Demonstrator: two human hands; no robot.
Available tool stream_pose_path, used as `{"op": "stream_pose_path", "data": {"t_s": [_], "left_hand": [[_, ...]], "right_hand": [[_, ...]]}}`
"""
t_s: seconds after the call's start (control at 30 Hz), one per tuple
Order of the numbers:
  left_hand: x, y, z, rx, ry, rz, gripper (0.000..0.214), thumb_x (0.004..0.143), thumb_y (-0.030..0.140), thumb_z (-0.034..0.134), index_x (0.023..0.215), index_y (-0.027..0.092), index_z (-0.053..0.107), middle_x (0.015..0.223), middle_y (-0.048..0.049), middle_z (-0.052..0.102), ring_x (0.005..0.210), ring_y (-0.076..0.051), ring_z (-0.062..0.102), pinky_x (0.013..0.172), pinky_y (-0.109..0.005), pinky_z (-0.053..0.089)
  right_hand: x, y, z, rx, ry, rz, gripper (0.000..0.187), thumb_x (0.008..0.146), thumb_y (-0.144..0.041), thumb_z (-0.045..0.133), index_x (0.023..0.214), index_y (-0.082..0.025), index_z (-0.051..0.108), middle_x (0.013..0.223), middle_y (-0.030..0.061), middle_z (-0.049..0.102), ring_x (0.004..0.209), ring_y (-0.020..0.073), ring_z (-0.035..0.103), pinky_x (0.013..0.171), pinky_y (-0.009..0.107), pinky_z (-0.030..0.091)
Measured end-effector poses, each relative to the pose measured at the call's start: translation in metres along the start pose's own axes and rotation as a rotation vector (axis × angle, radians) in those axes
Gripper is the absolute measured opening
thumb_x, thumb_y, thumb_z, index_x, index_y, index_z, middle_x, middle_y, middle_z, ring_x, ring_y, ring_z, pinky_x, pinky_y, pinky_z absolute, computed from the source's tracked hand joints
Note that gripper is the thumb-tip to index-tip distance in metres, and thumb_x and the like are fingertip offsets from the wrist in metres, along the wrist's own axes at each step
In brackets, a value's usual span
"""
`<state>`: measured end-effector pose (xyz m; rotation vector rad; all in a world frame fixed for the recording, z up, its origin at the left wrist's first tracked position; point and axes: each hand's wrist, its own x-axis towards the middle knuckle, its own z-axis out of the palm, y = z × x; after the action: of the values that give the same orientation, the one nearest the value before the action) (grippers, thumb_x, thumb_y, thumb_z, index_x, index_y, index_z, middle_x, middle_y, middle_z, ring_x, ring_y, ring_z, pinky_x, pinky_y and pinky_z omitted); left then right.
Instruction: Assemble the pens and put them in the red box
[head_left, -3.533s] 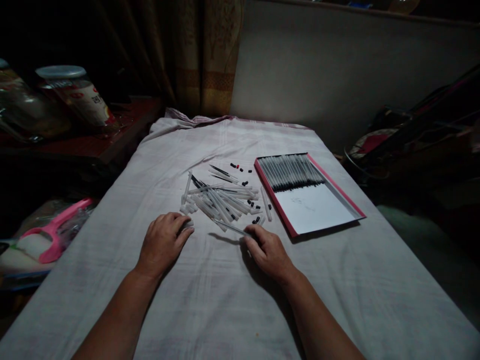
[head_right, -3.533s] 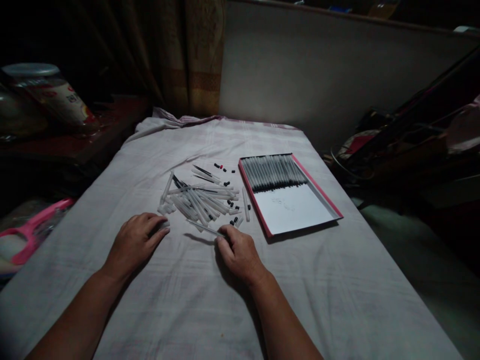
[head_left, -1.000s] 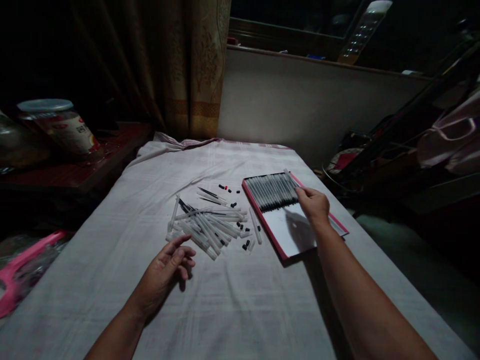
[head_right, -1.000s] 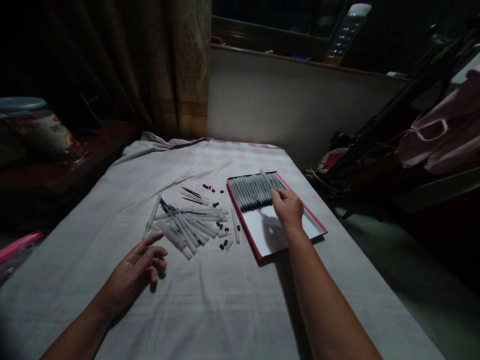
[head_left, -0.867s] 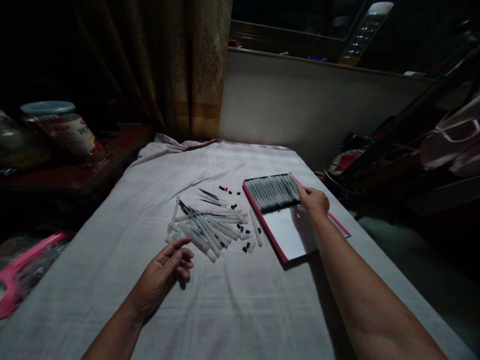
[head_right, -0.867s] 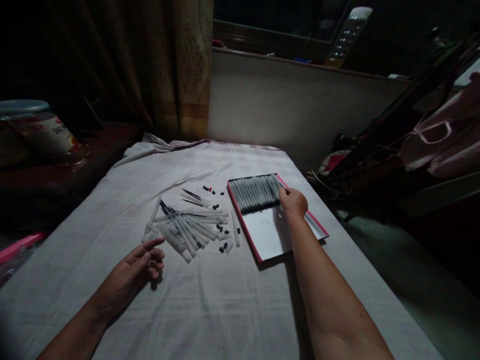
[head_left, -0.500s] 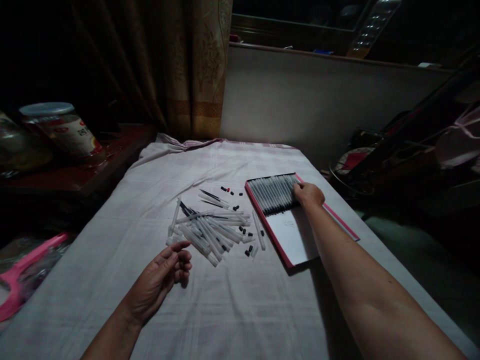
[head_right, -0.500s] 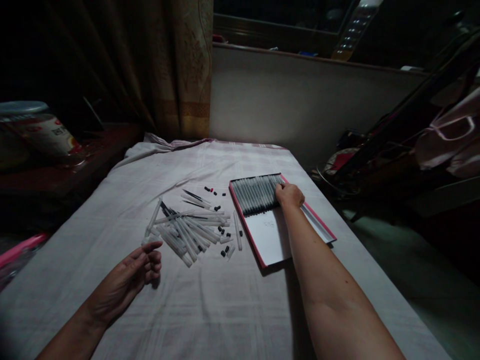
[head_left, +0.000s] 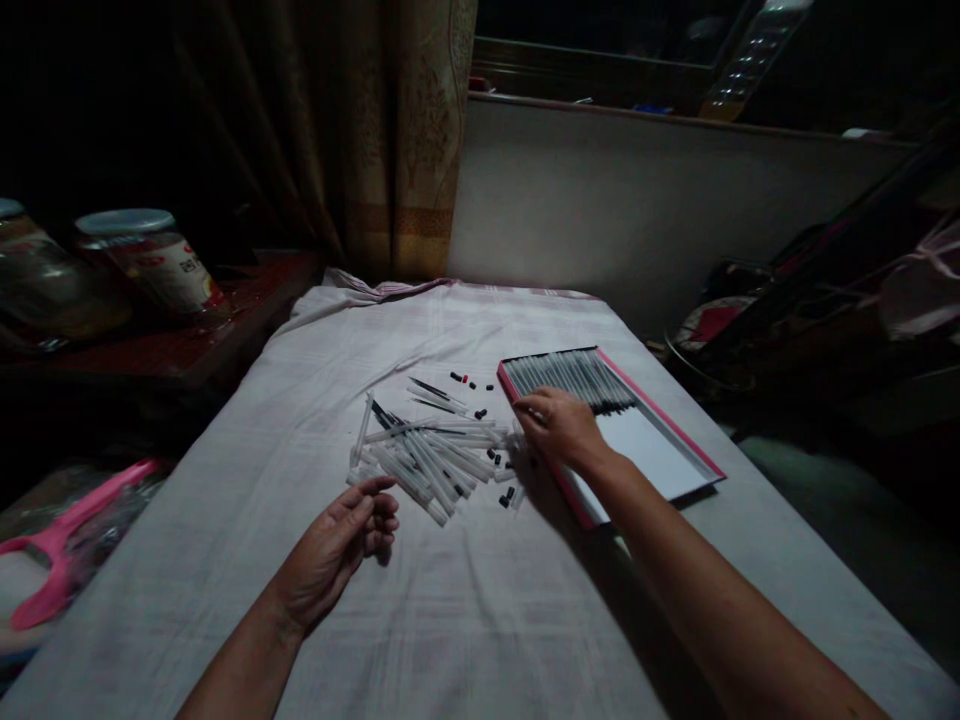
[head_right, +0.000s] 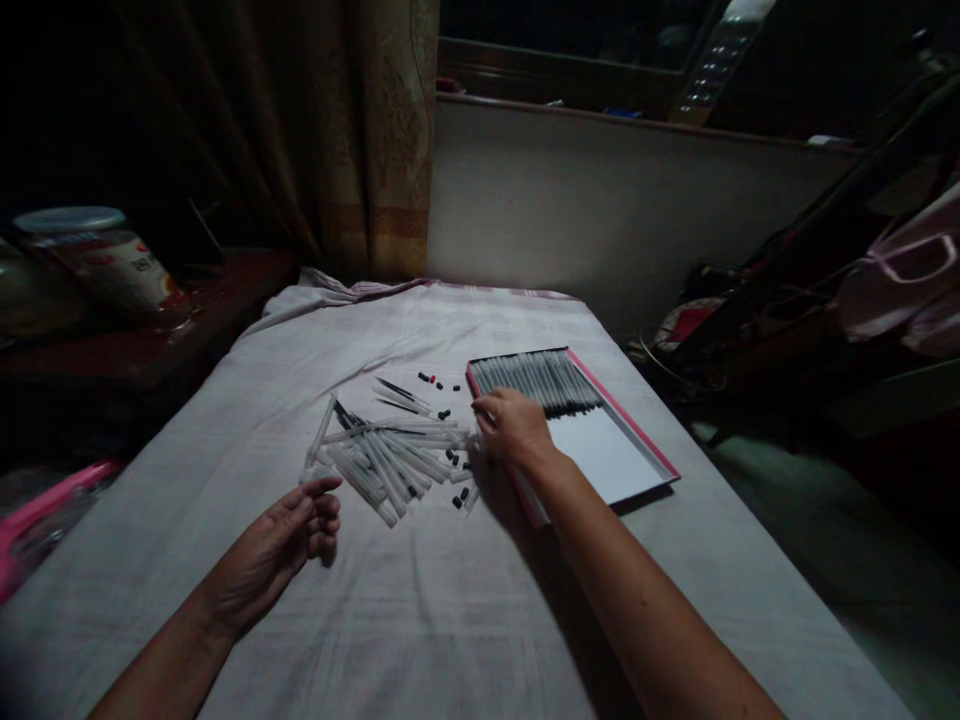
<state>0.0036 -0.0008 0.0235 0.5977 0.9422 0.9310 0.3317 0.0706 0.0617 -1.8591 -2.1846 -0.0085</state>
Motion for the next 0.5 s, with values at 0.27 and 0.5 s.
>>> {"op": "stream_pose_path", "data": {"t_s": [0.27, 0.5], "left_hand": [[0.001, -0.001, 0.000, -0.001, -0.051, 0.016, 0.046, 0.066, 0.036, 0.087, 0.105, 0.017, 0.070, 0.085, -0.0047, 0.068, 0.070, -0.013, 0.063, 0.060, -0.024, 0.054], [0.001, -0.001, 0.000, -0.015, -0.067, 0.025, 0.046, 0.067, 0.035, 0.087, 0.105, 0.016, 0.071, 0.085, -0.0044, 0.068, 0.070, -0.013, 0.063, 0.059, -0.022, 0.053]], "right_hand": [[-0.015, -0.044, 0.008, -0.144, -0.156, -0.064, 0.029, 0.094, -0.035, 0.054, 0.107, -0.019, 0.073, 0.107, 0.0117, 0.070, 0.099, 0.0239, 0.062, 0.084, 0.031, 0.043], [0.013, -0.083, 0.023, -0.040, -0.136, -0.172, 0.036, 0.095, -0.028, 0.050, 0.128, -0.021, 0.063, 0.122, 0.0105, 0.066, 0.109, 0.0235, 0.058, 0.091, 0.031, 0.043]]}}
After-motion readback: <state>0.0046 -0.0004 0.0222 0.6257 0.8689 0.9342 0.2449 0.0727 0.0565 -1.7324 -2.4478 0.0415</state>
